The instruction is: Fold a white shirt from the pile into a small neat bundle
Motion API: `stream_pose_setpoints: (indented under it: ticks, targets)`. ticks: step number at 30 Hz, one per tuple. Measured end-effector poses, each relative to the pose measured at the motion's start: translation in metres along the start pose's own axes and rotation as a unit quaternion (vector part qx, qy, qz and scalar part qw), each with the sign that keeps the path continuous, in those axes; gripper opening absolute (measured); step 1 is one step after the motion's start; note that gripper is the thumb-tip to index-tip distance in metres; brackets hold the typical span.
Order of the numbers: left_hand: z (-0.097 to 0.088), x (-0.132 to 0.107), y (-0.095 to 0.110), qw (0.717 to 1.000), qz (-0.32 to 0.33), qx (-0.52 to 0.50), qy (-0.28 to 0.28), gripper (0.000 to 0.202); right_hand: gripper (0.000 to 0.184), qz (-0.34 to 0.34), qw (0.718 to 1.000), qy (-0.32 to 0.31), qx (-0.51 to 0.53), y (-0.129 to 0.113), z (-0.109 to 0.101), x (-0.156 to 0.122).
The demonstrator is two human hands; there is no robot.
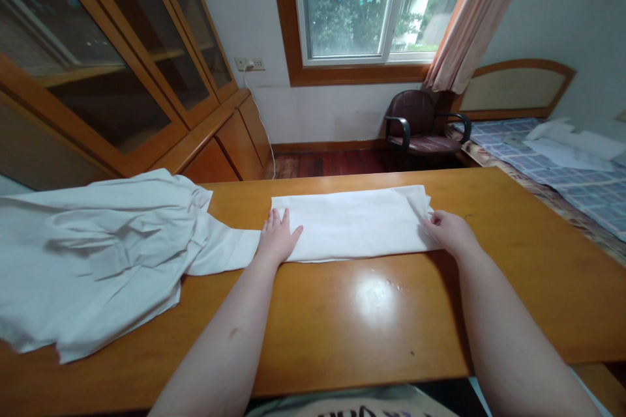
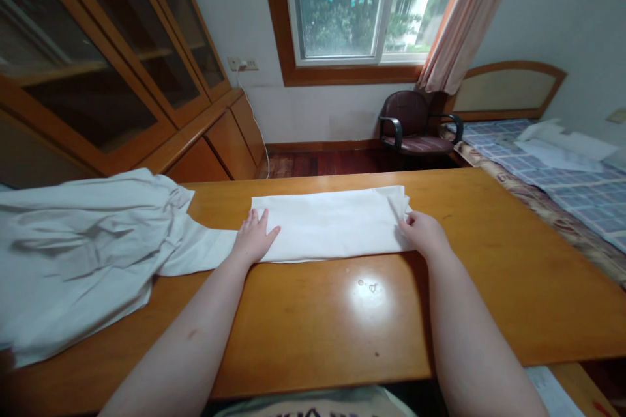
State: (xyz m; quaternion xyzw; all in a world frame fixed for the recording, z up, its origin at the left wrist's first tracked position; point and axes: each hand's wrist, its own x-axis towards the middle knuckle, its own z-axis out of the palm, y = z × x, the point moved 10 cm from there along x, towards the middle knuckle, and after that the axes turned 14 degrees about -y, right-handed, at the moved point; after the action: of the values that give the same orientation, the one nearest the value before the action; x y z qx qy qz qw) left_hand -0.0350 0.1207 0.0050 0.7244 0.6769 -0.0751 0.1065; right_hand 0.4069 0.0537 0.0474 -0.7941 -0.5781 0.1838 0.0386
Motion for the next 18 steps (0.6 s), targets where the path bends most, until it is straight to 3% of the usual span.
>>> stream_pose_setpoints:
  ticks: [4, 7, 11, 18]
  targets:
    - [-0.001, -0.001, 0.001, 1.0, 0.001, -0.002, 0.0, 0.075, 0.031, -0.046, 0.996, 0.019, -0.071, -0.016, 0.003, 0.003]
    - [-0.001, -0.001, 0.001, 1.0, 0.004, -0.004, 0.001, 0.075, 0.046, -0.04, 0.994, 0.001, -0.101, -0.017, 0.009, 0.007]
    - [0.0, 0.0, 0.0, 1.0, 0.004, -0.006, -0.001, 0.075, 0.046, -0.024, 0.992, -0.032, -0.123, -0.014, 0.016, 0.012]
    - [0.0, 0.0, 0.0, 1.0, 0.003, -0.008, 0.002, 0.075, 0.043, -0.008, 0.998, 0.045, -0.039, 0.014, -0.013, 0.003]
